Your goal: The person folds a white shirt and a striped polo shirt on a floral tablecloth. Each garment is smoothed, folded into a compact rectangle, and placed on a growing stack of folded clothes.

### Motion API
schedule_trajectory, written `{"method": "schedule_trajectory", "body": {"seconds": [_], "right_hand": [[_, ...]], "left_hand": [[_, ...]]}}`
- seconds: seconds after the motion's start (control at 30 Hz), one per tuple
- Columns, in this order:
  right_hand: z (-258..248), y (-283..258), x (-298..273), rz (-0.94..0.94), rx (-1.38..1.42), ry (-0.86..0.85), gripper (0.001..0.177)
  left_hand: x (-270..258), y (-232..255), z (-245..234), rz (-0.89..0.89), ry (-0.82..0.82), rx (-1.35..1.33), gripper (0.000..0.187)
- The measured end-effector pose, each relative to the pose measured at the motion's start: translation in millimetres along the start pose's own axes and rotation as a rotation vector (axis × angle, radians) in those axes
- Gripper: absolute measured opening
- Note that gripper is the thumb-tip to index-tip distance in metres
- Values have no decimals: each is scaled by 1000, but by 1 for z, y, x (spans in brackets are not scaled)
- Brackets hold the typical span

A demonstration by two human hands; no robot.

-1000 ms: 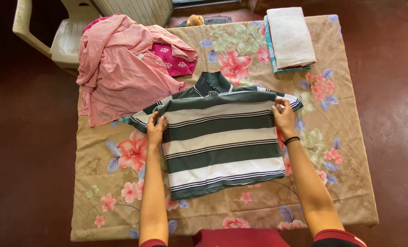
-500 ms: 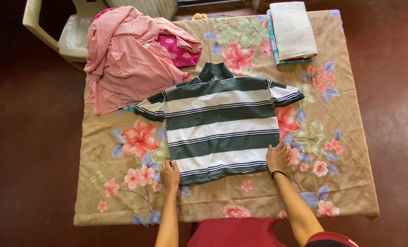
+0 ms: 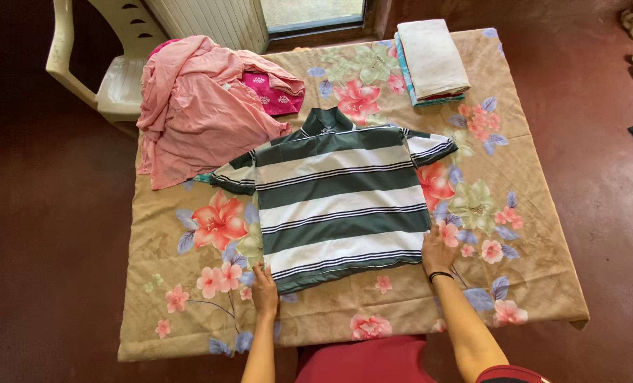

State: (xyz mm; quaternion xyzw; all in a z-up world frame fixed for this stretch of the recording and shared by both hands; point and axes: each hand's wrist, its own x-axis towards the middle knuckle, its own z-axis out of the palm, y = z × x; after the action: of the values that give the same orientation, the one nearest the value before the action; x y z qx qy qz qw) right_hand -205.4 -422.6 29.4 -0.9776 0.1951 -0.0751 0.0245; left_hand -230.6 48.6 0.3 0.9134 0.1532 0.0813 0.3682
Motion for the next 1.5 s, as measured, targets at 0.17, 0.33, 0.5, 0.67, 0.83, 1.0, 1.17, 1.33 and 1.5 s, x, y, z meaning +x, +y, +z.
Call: {"method": "schedule_trajectory", "body": {"seconds": [0.17, 0.33, 0.5, 0.67, 0.83, 1.0, 1.17, 1.33, 1.5], "right_hand": [[-4, 14, -1, -35, 145, -179, 41], [-12, 22, -20, -26, 109, -148, 40], [-15, -2, -24, -183, -10, 182, 57], [28, -125, -45, -449, 300, -8, 51], [46, -194, -71, -389, 425, -260, 56], [27, -148, -62, -415, 271, -166, 63], [37, -97, -47, -275, 196, -144, 64], [40, -41, -21, -141, 133, -59, 66], [29, -6, 15, 41, 106, -1, 60]], "left_hand": [[10, -23, -17, 54, -63, 130, 35], [1, -24, -29, 151, -158, 250, 30], [12, 8, -33, 379, 11, 235, 34], [22, 81, 63, 550, -121, 75, 41], [1, 114, 122, 519, -291, 322, 60], [-3, 99, 93, 448, -206, 390, 62], [20, 57, 51, 334, -125, 448, 65], [41, 26, 20, 184, -132, 662, 67], [71, -1, 11, 225, 53, 572, 56]]}}
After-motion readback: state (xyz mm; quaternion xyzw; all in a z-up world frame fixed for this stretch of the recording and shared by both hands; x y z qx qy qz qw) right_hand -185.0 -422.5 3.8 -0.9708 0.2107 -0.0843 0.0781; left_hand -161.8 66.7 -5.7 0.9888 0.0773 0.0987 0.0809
